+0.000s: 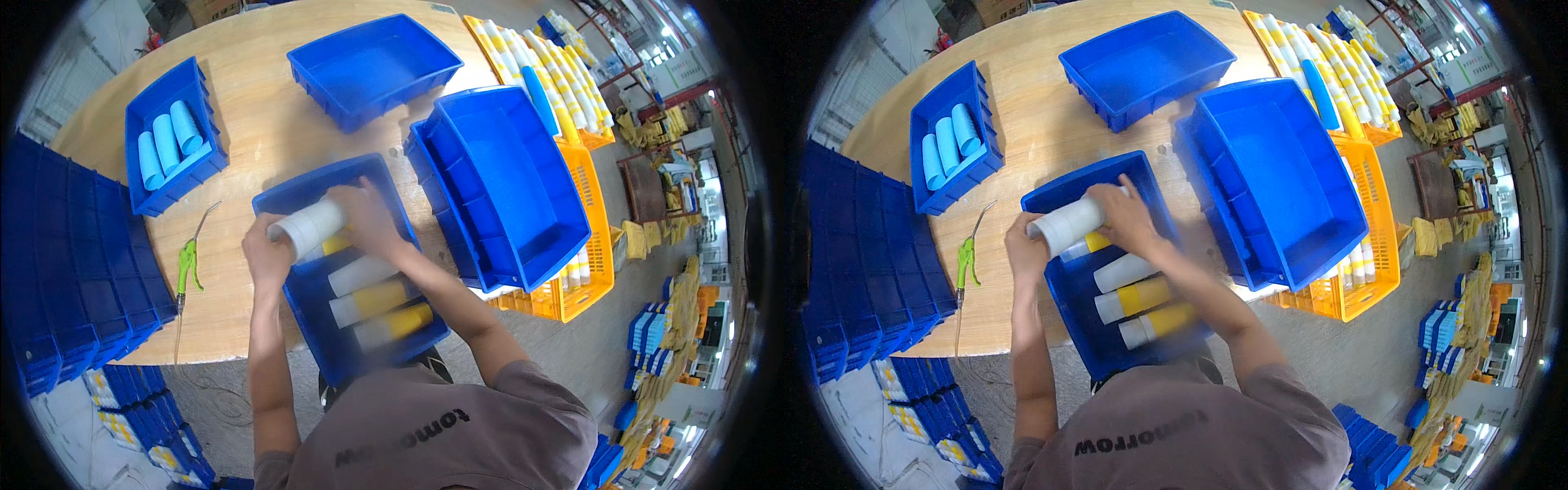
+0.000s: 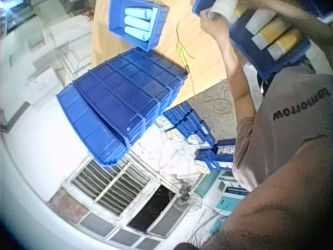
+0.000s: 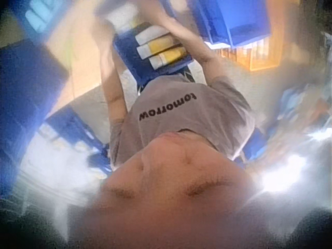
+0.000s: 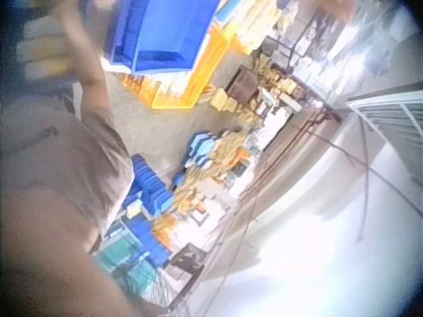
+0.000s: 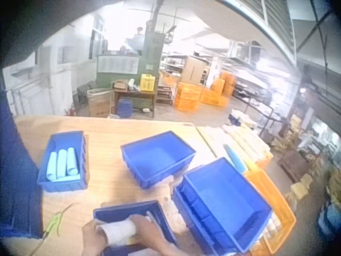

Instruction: The person repeatedly picks up white and yellow plastic cups from a blue bin and places them into a blue tray with circular indentations. They also handle light blue cups and move filled trays to a nearby machine. The person uses a green tool to adjust cups in the tray.

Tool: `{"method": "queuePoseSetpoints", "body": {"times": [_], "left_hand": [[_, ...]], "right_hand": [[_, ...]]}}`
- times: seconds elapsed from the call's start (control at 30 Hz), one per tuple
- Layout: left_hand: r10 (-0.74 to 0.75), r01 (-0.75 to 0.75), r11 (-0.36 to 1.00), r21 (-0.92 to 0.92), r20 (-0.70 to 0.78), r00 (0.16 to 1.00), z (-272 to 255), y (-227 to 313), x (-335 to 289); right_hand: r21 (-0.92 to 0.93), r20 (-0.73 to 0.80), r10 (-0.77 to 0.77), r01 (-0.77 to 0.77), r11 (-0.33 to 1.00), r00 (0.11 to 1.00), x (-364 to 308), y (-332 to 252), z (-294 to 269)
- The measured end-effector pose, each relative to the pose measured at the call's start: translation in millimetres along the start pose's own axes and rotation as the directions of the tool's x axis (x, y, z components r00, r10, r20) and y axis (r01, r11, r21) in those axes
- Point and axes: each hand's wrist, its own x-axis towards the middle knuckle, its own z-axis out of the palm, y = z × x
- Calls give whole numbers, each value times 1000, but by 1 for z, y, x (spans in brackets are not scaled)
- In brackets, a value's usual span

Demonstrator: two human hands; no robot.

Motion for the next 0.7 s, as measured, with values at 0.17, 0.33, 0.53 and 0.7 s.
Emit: {"method": "queuePoseSetpoints", "body": {"times": [0.17, 0.33, 0.53, 0.7], "left_hand": [[92, -72, 948, 310, -51, 994, 2, -1, 24], [236, -241, 950, 197, 49, 970, 38, 20, 51], [261, -267, 871, 412, 71, 963, 53, 48, 60], [336, -345, 871, 350, 90, 938, 31, 50, 54]], "right_hand": [[-158, -327, 147, -208, 965, 933, -15, 31, -6], [-37, 212, 103, -97, 995, 972, -40, 13, 24], [-160, 144, 44, -20, 987, 989, -25, -5, 85], [108, 298, -7, -26, 994, 955, -48, -3, 64]]}}
